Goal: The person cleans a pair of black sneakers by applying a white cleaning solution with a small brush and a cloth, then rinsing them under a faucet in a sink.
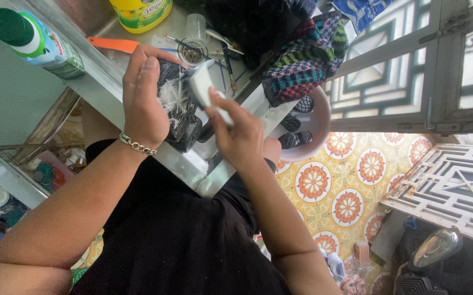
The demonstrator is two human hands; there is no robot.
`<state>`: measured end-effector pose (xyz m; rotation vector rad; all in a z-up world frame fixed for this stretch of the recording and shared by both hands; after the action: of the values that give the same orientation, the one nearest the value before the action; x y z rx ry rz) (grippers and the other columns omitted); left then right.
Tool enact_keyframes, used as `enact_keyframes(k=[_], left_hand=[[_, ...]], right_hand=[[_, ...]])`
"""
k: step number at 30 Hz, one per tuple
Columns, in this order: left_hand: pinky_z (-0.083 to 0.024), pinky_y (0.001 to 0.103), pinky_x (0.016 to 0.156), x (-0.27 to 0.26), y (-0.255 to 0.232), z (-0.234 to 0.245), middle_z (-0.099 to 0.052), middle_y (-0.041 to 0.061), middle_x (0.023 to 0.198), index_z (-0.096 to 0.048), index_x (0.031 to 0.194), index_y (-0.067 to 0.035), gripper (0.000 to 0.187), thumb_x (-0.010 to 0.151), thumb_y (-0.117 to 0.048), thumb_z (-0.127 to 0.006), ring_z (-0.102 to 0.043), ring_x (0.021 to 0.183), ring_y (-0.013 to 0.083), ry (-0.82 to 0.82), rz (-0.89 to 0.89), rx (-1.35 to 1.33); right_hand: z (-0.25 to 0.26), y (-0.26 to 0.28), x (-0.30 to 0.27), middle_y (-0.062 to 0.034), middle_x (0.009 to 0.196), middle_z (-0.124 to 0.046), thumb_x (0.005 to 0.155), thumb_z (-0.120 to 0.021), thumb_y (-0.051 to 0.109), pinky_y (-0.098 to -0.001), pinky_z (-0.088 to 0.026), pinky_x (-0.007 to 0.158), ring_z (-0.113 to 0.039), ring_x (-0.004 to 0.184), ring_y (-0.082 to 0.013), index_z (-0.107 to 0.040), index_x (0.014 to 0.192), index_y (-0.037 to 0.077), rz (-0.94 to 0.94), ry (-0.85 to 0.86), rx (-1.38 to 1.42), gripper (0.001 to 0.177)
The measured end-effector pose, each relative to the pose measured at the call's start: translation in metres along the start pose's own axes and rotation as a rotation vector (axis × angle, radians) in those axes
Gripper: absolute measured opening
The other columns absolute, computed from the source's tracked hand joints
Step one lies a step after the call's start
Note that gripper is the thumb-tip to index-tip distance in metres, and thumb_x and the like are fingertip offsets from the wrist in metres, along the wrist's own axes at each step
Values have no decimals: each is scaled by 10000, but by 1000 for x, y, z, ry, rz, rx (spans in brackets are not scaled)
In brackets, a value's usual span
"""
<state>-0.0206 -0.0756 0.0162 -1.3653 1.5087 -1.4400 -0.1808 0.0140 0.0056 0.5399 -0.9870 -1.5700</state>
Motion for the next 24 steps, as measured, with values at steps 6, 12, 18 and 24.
enact_keyframes(k=[6,12,18,24], left_hand=[[-517,289,937,-1,-5,1,-650,114,1040,-546,1155,-14,316,1157,-230,-316,-609,943,143,-9,-14,35],[-545,308,909,-3,-6,-8,-643,99,1065,-522,1114,-21,296,1113,-226,-308,-628,948,153,15,9,7],[-513,293,926,-3,-15,-3,-635,109,1044,-547,1146,2,332,1156,-227,-307,-613,965,157,-33,-103,242],[-524,292,939,-3,-8,4,-594,128,1076,-569,1087,27,360,1154,-221,-317,-615,966,169,-23,-70,187]], right_hand=[[1,-9,1,-136,807,-786,995,-699,122,-322,-516,563,-729,639,-223,-753,1150,50,-184,3,57,179],[3,42,-26,-168,1079,-752,1014,-741,129,-354,-599,845,-783,970,-278,-679,1177,54,297,-78,104,190],[1,34,-23,-144,1041,-759,998,-754,112,-273,-589,791,-773,927,-181,-703,1243,70,234,-63,63,254],[-5,-15,-8,-123,809,-790,989,-758,108,-256,-492,551,-668,594,-139,-767,1204,58,-141,-57,30,221]])
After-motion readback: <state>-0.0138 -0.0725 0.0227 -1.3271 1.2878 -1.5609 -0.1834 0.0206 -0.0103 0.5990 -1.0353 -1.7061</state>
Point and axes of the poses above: each hand's wrist, its own x-axis towards the middle knuckle, its own z-axis out of the back of the hand, y = z × x, the point moved 8 cm from there along x, towards the middle knuckle
